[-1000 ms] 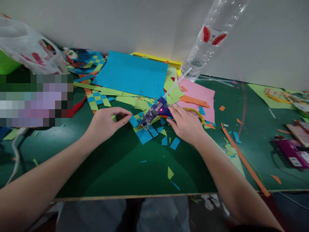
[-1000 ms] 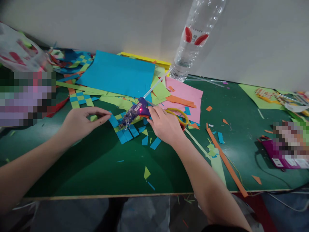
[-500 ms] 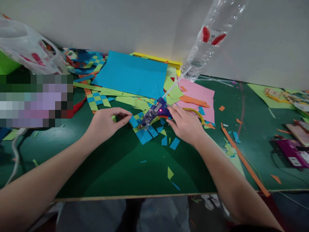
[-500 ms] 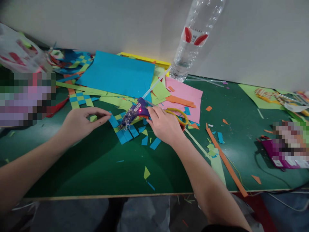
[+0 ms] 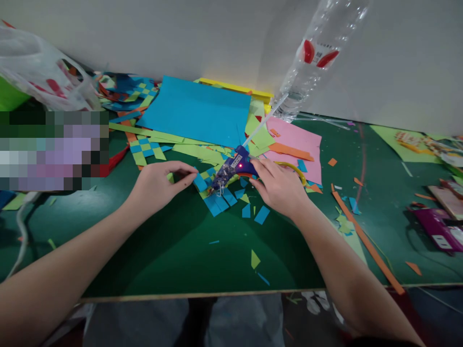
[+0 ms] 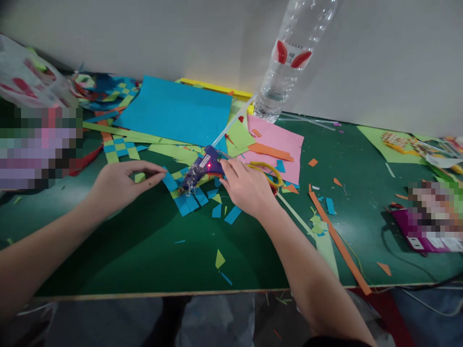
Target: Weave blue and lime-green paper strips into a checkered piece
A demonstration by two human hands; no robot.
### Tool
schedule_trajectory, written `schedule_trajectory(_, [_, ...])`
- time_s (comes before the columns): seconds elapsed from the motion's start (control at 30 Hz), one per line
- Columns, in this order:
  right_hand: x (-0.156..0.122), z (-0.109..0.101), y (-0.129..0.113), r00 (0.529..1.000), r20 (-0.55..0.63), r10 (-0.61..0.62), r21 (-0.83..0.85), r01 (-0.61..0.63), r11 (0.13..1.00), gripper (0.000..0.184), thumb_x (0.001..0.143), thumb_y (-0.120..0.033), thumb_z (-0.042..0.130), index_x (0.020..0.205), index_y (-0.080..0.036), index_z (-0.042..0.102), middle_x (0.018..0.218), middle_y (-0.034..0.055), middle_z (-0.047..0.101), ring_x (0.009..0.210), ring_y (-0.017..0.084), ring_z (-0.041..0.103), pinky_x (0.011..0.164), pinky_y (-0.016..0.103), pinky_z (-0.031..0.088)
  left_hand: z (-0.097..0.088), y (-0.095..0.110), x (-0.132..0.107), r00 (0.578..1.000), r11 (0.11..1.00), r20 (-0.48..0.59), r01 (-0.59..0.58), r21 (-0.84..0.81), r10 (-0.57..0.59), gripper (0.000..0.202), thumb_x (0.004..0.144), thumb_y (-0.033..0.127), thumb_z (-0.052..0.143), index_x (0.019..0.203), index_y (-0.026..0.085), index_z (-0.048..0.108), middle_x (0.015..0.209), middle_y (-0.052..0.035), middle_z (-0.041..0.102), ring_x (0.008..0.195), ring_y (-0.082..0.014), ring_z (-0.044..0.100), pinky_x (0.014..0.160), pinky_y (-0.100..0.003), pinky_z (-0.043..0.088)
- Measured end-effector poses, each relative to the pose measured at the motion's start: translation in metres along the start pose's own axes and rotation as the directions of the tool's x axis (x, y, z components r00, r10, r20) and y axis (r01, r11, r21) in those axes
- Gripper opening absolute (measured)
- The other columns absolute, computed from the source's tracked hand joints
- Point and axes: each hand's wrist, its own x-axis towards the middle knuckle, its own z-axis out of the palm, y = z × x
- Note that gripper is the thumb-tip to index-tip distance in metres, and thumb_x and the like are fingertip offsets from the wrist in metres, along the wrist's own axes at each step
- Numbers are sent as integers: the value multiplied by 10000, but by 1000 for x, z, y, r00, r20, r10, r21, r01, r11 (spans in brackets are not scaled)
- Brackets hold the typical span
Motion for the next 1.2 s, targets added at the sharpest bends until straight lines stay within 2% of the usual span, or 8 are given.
schedule_trajectory(0.27, [0, 0, 1, 998, -45, -32, 2, 32, 999, 425, 1046, -310, 348, 1348, -64, 518, 1202, 199, 663, 1018, 265, 653, 771, 360, 520, 0, 0, 0, 1000, 1000, 0, -5, 9, 5, 253, 841, 449, 623, 884, 250, 774, 849, -25, 781, 497, -115, 508, 493, -251, 364])
schedule_trajectory(0.6, [0, -5, 2, 997, -63, -52, 58, 56, 997, 436, 1024, -333, 405, 1335, -55, 535, 1207, 211, 667, 1069, 286, 655, 806, 386, 550, -1, -1, 0, 1000, 1000, 2, -3, 9, 2, 242, 843, 448, 625, 890, 259, 769, 852, -23, 781, 493, -115, 503, 482, -255, 351])
schedule_trajectory(0.97, [1, -8, 8, 989, -117, 88, 172, -67, 983, 445, 920, -339, 476, 1269, -87, 590, 1226, 192, 684, 1065, 313, 664, 868, 442, 545, -2, 2, 0, 1000, 1000, 17, 9, -20, -9, 243, 831, 446, 623, 870, 250, 762, 832, -29, 777, 563, -149, 584, 536, -265, 422])
schedule_trajectory(1.2, [0, -7, 20, 972, -158, 174, 187, -144, 972, 424, 900, -334, 490, 1250, -113, 579, 1144, 171, 692, 1051, 307, 658, 815, 426, 546, -2, 3, 0, 1000, 999, 1, -8, -33, 8, 252, 834, 436, 629, 948, 250, 755, 801, -27, 754, 650, -171, 641, 572, -261, 459])
